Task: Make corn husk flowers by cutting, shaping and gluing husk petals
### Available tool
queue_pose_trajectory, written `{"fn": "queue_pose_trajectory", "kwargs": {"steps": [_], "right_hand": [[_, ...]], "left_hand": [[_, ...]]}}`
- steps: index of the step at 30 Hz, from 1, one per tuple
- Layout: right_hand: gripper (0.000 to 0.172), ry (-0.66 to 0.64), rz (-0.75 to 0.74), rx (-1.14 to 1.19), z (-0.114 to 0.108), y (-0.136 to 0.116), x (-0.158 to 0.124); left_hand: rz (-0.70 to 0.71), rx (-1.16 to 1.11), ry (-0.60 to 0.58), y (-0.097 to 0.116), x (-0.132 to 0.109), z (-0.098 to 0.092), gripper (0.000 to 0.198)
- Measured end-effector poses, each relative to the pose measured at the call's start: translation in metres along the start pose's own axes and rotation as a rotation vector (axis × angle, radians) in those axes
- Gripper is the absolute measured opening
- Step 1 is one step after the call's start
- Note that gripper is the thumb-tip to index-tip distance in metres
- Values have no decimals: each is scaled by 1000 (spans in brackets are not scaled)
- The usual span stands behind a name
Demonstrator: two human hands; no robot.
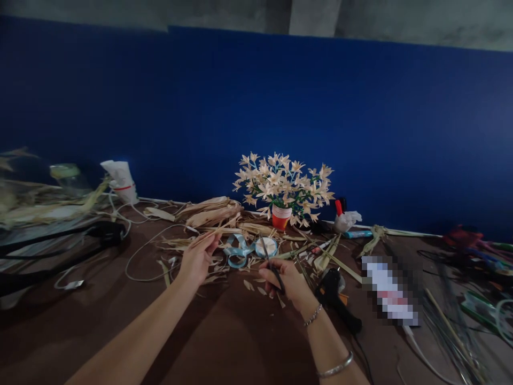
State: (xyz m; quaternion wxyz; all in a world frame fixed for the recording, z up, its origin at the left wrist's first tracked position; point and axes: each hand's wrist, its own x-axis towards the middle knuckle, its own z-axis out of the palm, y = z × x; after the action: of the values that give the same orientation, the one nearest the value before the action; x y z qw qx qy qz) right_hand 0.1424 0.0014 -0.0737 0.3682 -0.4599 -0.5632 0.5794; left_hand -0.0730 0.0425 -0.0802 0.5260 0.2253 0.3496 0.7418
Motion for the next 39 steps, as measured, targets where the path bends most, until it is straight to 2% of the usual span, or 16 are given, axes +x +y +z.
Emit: {"fn": "queue_pose_trajectory", "kwargs": {"steps": [3,6,9,13,15,17,19,24,29,35,37,39], "right_hand": [[31,-9,5,28,1,0,0],[29,19,-12,157,2,0,0],[27,37,16,337,7,0,-1],[23,-34,42,506,21,-1,-4],[25,-67,49,512,28,0,-5],[29,-74,55,493,34,1,-6],[33,-44,36,485,37,1,-5],[40,175,-134,410,39,1,-1],[39,300,-263,271,39,5,2],[39,320,-242,266,37,7,3],[38,257,-193,264,35,3,1],[37,135,-118,218,33,-2,-2]], "left_hand": [[18,2,-71,6,1,1,14],[20,22,-233,14,-4,4,7],[-75,116,-435,19,-16,8,5],[-247,284,-687,16,-35,14,3],[-249,357,-770,13,-42,16,4],[-208,391,-804,10,-46,17,6],[-211,362,-798,8,-47,18,7],[-440,101,-641,-2,-44,17,25],[-420,264,-561,-13,-41,15,20],[-357,276,-489,-10,-40,17,22],[-305,253,-439,-6,-38,17,20],[-236,210,-365,-3,-33,16,19]]}}
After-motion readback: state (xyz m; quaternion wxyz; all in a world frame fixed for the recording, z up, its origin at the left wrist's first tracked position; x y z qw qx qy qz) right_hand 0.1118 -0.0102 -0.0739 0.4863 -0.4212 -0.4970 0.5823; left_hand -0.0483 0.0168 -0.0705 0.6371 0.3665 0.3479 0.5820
